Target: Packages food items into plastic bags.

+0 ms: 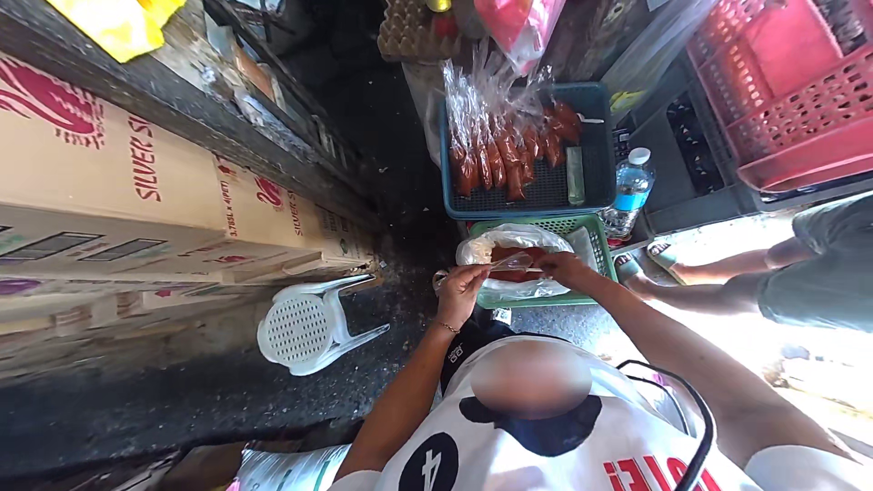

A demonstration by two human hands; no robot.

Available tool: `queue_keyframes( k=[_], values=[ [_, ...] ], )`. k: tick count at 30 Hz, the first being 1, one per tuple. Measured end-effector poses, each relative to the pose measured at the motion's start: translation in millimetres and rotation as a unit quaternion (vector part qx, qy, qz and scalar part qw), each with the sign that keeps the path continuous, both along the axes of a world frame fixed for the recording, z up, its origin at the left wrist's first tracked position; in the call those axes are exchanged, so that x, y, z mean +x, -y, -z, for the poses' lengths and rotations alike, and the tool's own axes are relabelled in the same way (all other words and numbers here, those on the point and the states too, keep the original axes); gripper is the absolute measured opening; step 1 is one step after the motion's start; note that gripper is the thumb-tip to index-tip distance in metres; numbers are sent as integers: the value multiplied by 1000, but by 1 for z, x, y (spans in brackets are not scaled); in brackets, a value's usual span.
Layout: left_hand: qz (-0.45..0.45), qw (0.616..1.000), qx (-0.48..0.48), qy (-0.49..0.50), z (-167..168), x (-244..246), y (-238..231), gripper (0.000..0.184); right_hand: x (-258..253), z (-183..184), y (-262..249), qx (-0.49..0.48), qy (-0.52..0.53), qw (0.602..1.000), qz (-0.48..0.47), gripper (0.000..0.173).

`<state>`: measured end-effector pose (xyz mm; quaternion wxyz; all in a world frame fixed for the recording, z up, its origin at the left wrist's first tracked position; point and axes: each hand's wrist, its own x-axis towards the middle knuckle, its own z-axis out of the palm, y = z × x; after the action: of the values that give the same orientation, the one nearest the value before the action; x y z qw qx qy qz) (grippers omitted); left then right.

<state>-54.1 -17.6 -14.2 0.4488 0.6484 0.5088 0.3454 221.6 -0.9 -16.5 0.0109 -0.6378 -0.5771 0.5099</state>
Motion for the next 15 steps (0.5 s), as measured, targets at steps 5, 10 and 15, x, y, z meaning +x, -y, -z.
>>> queue_keyframes(
  k=[5, 10, 15],
  values=[
    [26, 998, 16, -56, 8, 8, -7, 20, 17, -30, 8, -4, -3, 1000, 18, 26],
    [31, 996, 38, -80, 12, 10, -9, 19, 34, -61, 15, 7, -15, 998, 54, 24],
    [30, 995, 52, -81, 20, 10, -6, 19, 53, -87, 20, 59, -22, 997, 49, 20]
  ],
)
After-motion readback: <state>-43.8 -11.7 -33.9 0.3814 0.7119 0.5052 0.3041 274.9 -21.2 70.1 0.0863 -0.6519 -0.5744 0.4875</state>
